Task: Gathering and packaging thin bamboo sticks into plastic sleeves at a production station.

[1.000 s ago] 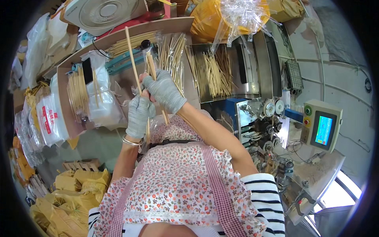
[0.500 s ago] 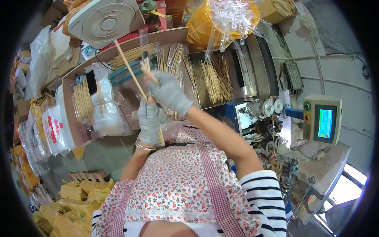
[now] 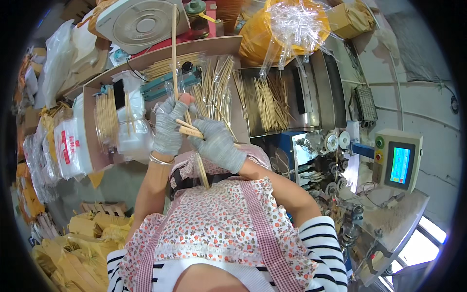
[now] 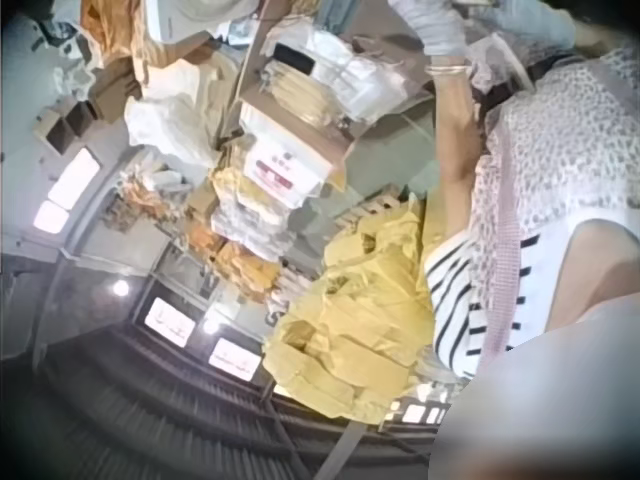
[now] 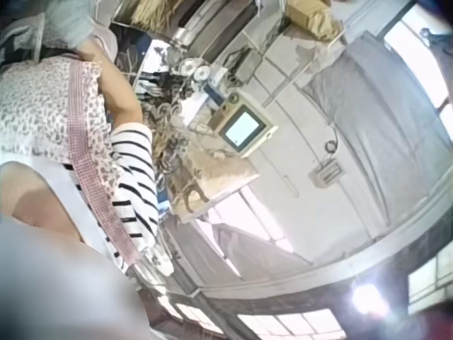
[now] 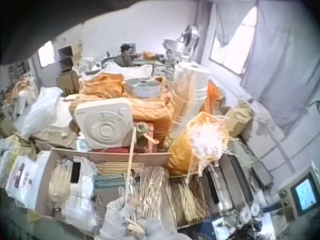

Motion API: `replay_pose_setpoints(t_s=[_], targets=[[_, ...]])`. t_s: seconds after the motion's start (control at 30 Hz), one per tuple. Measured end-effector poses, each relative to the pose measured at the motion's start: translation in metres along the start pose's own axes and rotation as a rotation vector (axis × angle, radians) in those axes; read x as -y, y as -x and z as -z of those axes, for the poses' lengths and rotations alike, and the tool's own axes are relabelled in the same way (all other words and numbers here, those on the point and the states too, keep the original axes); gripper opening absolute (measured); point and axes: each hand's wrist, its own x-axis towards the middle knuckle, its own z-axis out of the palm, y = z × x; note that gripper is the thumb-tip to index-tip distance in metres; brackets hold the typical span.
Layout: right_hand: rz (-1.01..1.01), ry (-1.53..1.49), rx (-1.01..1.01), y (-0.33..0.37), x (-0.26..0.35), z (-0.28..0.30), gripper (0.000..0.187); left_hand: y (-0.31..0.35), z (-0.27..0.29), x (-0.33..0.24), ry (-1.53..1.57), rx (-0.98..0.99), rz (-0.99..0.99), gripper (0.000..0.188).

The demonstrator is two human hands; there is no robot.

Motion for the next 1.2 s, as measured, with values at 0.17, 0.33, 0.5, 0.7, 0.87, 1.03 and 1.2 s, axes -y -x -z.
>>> replay_pose_setpoints(t_s=[0.17, 0.33, 0.5, 0.7, 0.87, 1.03, 1.2], targets=[[-0.073, -0.236, -0.088, 0.007, -0.019, 0.029, 0.015, 0.016, -0.021, 0.024, 0.213, -0.107, -0.157, 0.023], [-0.034, -0.256, -0.118, -0.040, -0.008, 0.058, 0.023, 0.048, -0.034, 0.026, 0.074, -0.017, 0.044, 0.025], [-0.157, -0.439, 0.034, -0.043, -0.008, 0.044, 0.025, 0.044, -0.021, 0.029, 0.030, -0.030, -0.025, 0.026], [-0.242, -0.354, 0.040, -0.043, 0.018, 0.035, 0.018, 0.047, -0.014, 0.047, 0.043, -0.094, -0.003, 0.027], [0.089, -0.188, 0.006, -0.028, 0.003, 0.017, 0.017, 0.049, 0.004, 0.055, -0.110, -0.194, -0.281, 0.029], [-0.127, -0.162, 0.019, -0.008, -0.002, 0.019, 0.020, 0.021, 0.016, 0.027, 0.155, -0.150, -0.112, 0.029], [-0.016, -0.088, -0.046, -0.010, 0.007, 0.022, 0.020, 0.014, 0.002, 0.029, 0.105, 0.008, -0.074, 0.025]])
